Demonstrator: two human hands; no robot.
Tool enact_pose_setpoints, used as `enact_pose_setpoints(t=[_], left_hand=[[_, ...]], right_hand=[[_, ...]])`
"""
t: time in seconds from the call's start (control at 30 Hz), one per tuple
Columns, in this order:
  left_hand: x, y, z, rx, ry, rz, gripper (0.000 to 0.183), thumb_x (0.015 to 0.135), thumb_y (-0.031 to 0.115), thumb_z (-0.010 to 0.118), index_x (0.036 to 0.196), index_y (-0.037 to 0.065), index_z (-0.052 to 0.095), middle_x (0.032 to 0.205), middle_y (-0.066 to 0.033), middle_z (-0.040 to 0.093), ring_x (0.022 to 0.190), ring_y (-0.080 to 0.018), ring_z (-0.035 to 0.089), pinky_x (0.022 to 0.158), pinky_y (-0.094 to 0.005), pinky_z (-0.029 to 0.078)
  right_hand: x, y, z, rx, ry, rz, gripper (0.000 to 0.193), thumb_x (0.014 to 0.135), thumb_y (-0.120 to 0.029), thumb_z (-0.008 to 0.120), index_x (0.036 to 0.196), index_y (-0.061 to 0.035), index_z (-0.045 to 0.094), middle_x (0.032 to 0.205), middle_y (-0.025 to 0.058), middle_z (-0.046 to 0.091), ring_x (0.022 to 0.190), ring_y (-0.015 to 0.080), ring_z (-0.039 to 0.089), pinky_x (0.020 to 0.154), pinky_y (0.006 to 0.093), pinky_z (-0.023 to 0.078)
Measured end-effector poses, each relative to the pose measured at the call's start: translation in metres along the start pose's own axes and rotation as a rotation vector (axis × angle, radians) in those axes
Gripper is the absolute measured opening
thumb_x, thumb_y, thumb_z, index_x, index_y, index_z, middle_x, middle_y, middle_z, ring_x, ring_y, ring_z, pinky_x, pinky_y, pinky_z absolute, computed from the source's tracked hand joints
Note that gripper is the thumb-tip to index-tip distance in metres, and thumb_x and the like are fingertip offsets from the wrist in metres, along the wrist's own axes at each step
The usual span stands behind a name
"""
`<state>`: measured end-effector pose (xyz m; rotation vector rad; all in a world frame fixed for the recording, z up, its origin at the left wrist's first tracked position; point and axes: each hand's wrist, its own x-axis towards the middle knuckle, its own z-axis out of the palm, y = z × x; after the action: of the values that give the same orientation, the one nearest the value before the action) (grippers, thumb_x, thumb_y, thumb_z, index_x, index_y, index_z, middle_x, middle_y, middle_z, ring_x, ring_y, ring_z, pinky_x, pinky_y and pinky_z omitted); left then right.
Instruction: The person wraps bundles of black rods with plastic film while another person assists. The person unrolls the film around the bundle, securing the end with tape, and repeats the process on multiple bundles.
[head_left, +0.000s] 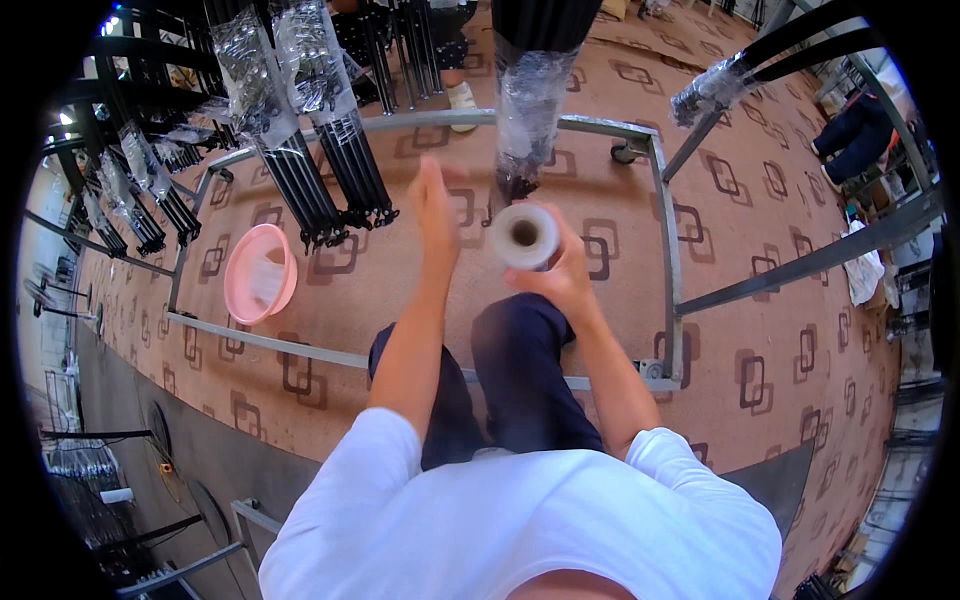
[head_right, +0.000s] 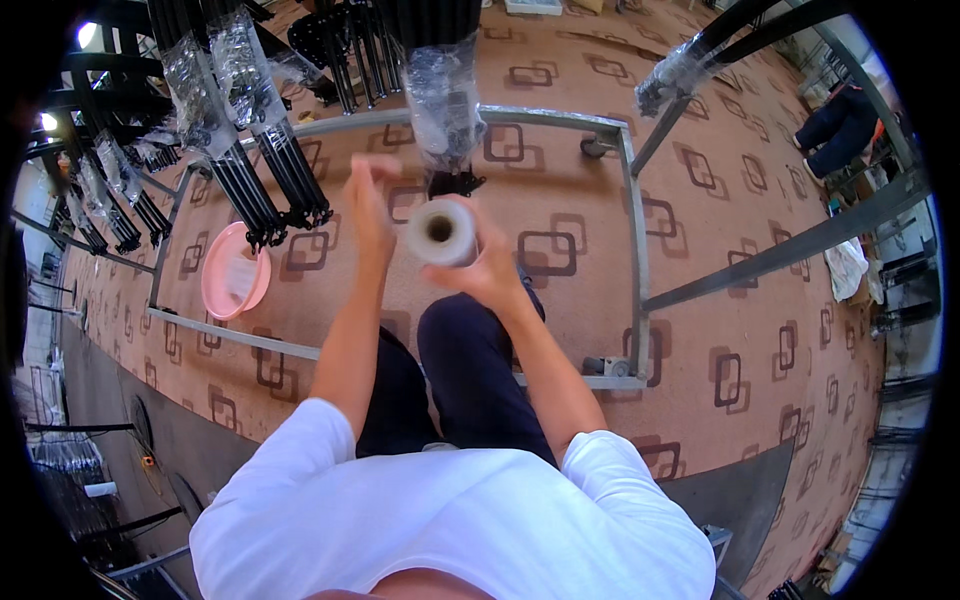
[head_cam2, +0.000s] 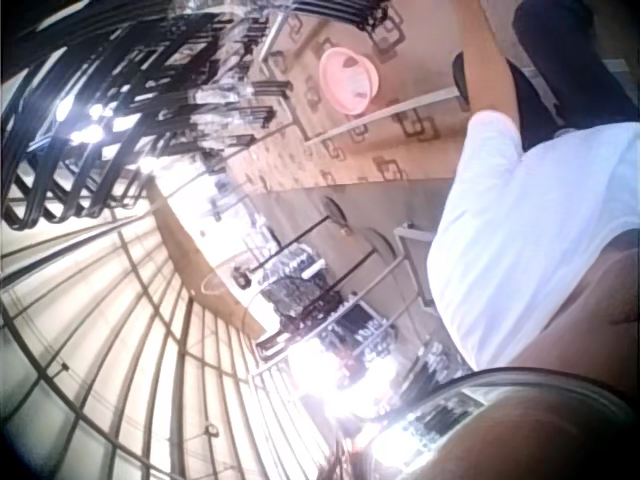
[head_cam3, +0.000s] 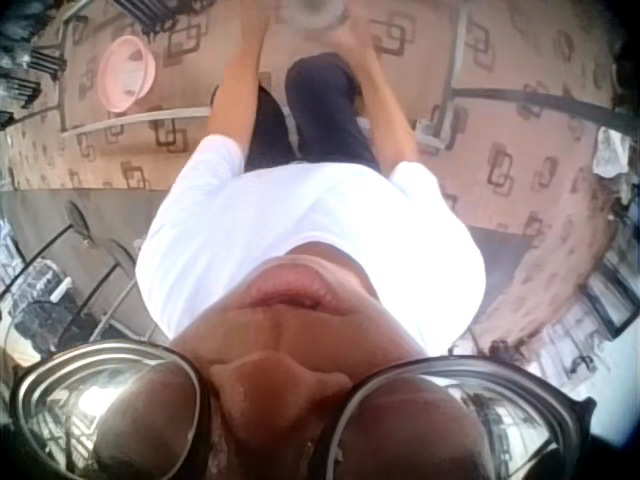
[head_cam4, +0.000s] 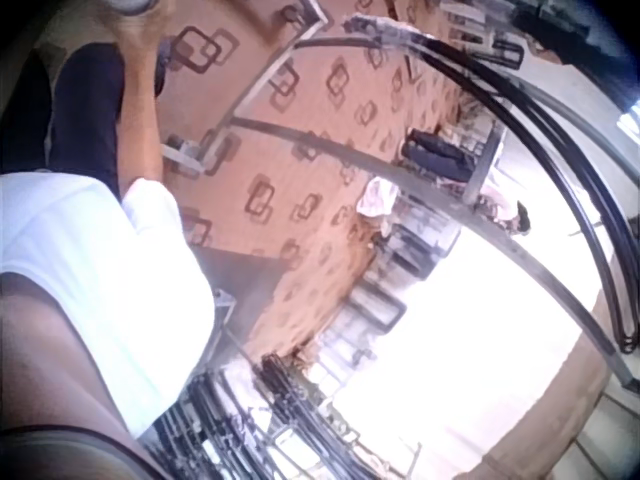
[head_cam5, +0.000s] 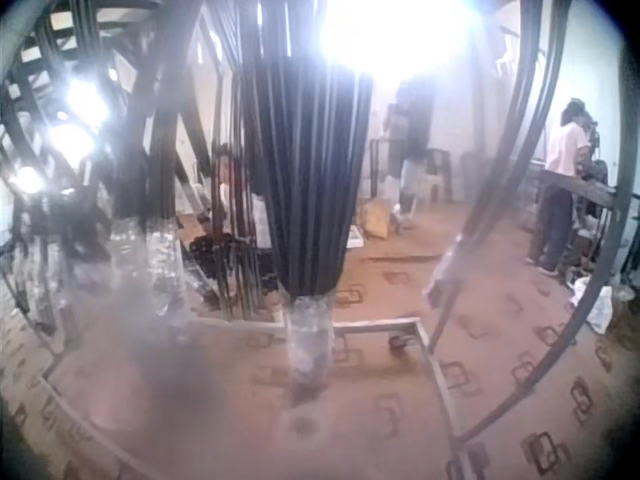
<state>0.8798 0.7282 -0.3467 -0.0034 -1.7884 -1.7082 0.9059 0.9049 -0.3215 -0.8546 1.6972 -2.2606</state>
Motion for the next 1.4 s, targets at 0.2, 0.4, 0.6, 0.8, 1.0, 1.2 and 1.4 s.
enact_pose_setpoints(t=[0.2,0.4,0.6,0.8,1.0,1.2,1.4], left_hand=[[0.051,0.020,0.046,-0.440,-0.440,-0.583,0.041,0.085,0.034,0.036,0.105,0.002,0.051,0.089,-0.0134,0.060,0.071,-0.0176,0.060,0.059,-0.0278,0.048],[0.032,0.032,0.058,-0.391,-0.380,-0.458,0.033,0.085,0.026,0.041,0.102,-0.001,0.050,0.101,-0.0164,0.054,0.090,-0.0215,0.054,0.074,-0.0294,0.044],[0.051,0.023,0.050,0.692,-0.010,0.495,0.041,0.072,0.009,0.057,0.107,-0.005,0.039,0.120,-0.0236,0.035,0.115,-0.0316,0.033,0.091,-0.0349,0.030],[0.065,-0.024,0.015,0.237,-0.052,0.120,0.052,0.065,0.011,0.066,0.109,-0.001,0.042,0.108,-0.0180,0.048,0.102,-0.0251,0.047,0.085,-0.0326,0.037],[0.013,0.013,-0.010,0.315,0.133,-0.122,0.047,0.066,0.010,0.066,0.107,0.001,0.045,0.096,-0.0091,0.055,0.084,-0.0172,0.054,0.074,-0.0285,0.043],[-0.069,0.020,-0.025,0.397,-0.030,0.108,0.057,0.062,0.006,0.068,0.111,0.002,0.040,0.101,-0.0099,0.048,0.093,-0.0193,0.049,0.083,-0.0307,0.038],[-0.090,0.020,-0.007,0.254,0.001,0.058,0.057,0.061,0.015,0.072,0.108,0.001,0.042,0.101,-0.0115,0.042,0.097,-0.0232,0.043,0.084,-0.0324,0.034]], right_hand=[[-0.010,0.015,-0.058,-0.110,0.070,0.016,0.057,0.052,-0.013,0.077,0.102,-0.0059,0.049,0.089,0.0017,0.051,0.085,0.0125,0.051,0.078,0.0267,0.039],[0.125,0.038,-0.120,0.055,0.092,-0.052,0.048,0.058,-0.002,0.063,0.104,-0.0052,0.049,0.088,0.0040,0.055,0.078,0.0121,0.054,0.064,0.0250,0.046],[0.171,0.069,-0.068,0.444,-0.218,0.274,0.025,0.075,-0.011,0.058,0.098,-0.0009,0.055,0.092,0.0053,0.057,0.075,0.0128,0.054,0.066,0.0245,0.046],[0.173,0.087,-0.052,0.605,-0.282,0.481,0.021,0.079,-0.014,0.054,0.094,0.0012,0.057,0.091,0.0065,0.059,0.077,0.0175,0.058,0.068,0.0263,0.048],[0.168,0.117,-0.062,0.517,-0.470,0.436,0.023,0.081,-0.016,0.049,0.097,-0.0009,0.055,0.092,0.0055,0.057,0.088,0.0171,0.053,0.076,0.0303,0.043],[0.119,0.054,-0.030,0.516,-0.311,0.385,0.027,0.080,-0.017,0.048,0.102,-0.0024,0.052,0.097,0.0063,0.055,0.094,0.0165,0.049,0.084,0.0308,0.038],[0.015,0.062,-0.028,-0.278,-0.306,-0.146,0.050,0.061,-0.010,0.057,0.108,-0.0023,0.044,0.104,0.0078,0.051,0.101,0.0193,0.047,0.090,0.0308,0.034]])
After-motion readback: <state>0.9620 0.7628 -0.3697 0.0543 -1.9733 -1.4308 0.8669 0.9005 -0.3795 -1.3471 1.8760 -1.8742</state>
